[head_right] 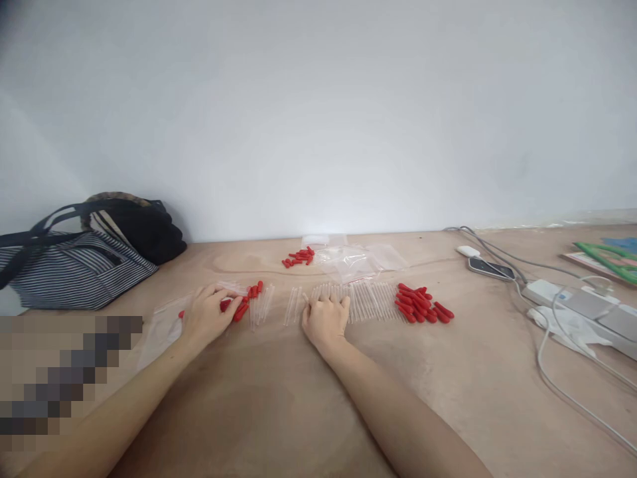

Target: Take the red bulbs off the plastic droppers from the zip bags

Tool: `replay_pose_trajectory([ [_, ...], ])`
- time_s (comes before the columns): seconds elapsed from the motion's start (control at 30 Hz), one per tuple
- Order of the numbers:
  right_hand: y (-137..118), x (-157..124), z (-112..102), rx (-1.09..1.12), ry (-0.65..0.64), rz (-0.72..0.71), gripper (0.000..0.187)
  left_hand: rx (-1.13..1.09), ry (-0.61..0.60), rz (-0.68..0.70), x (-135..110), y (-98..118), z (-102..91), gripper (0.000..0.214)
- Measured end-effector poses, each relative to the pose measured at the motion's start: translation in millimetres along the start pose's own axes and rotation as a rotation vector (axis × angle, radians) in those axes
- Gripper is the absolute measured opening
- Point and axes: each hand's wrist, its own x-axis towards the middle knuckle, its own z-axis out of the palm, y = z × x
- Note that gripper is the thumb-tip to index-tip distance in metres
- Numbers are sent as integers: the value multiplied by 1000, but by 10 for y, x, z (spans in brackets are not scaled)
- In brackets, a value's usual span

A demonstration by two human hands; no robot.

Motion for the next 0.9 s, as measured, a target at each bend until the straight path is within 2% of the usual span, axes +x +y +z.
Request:
replay_pose_trajectory([
  [0.23, -80, 9, -36, 41, -46, 43, 24, 9, -113, -80, 251, 208, 142, 24],
  [0.53, -141, 82, -43, 107, -113, 133, 27, -15, -154, -148, 472, 378, 380, 26],
  [0.73, -59, 12, -49, 128, -81, 105, 26, -203, -134, -230, 519, 463, 402, 19],
  [0.9, 123, -159, -110, 221, 40, -18, 18, -529, -108, -366, 518, 488, 246, 16],
])
